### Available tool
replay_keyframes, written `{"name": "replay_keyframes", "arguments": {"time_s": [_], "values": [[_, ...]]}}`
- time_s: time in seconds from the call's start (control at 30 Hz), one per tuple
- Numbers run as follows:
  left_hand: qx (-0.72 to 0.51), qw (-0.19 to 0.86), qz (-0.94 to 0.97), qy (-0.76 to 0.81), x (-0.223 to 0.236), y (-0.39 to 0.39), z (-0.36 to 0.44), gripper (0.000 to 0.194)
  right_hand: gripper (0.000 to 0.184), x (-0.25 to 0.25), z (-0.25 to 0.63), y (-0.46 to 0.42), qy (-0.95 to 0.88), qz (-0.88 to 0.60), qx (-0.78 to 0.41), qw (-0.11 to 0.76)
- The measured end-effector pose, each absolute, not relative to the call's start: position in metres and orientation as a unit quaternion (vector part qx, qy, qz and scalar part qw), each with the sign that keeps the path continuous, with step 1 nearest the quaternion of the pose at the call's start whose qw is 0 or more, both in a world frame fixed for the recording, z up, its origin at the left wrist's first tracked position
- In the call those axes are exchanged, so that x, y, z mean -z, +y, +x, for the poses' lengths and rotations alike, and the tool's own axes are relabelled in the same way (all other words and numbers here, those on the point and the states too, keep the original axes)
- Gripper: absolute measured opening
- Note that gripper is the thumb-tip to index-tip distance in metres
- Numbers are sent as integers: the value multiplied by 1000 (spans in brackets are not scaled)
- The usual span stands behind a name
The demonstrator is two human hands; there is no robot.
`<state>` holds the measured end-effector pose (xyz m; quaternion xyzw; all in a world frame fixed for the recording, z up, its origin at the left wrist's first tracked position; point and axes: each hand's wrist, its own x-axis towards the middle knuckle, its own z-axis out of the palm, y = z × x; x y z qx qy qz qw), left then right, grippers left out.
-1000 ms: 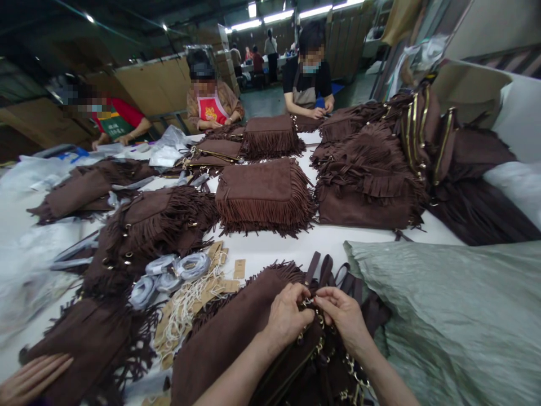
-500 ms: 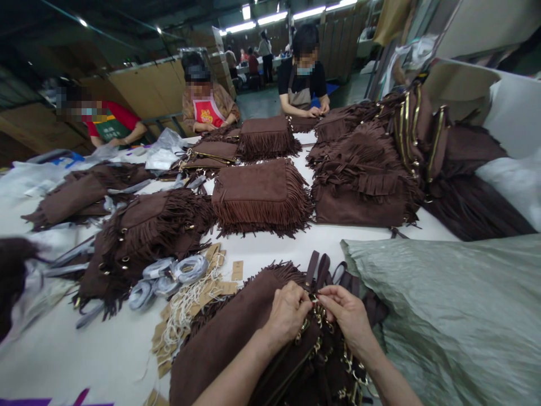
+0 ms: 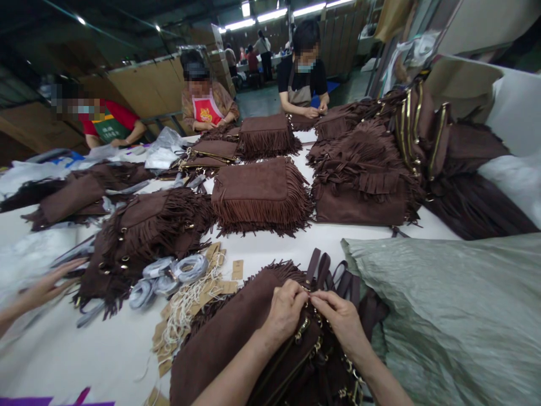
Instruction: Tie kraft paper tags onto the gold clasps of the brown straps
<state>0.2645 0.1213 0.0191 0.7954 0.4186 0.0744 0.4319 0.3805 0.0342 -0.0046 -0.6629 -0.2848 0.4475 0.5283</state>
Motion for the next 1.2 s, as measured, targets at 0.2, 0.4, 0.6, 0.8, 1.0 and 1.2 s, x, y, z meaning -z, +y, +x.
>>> {"name": "replay_keyframes", "arguments": {"time_s": [0.2, 0.4, 0.6, 0.8, 1.0, 1.2], "values": [[-13, 324, 841, 433, -20, 121, 266, 26, 27, 8, 375, 35, -240, -660, -460, 543], [14, 280, 850, 446, -19, 118, 269, 28, 27, 9, 375, 33, -247, -661, -460, 539], [-38, 366, 822, 434, -17, 120, 264, 22, 26, 7, 373, 35, -231, -659, -470, 540], [-73, 414, 801, 427, -14, 120, 261, 21, 25, 5, 372, 36, -221, -655, -472, 547], [-63, 412, 807, 419, -15, 120, 261, 17, 25, 7, 372, 34, -213, -653, -476, 550], [-75, 455, 783, 416, -23, 122, 259, 12, 26, 6, 372, 33, -198, -644, -489, 554]]}}
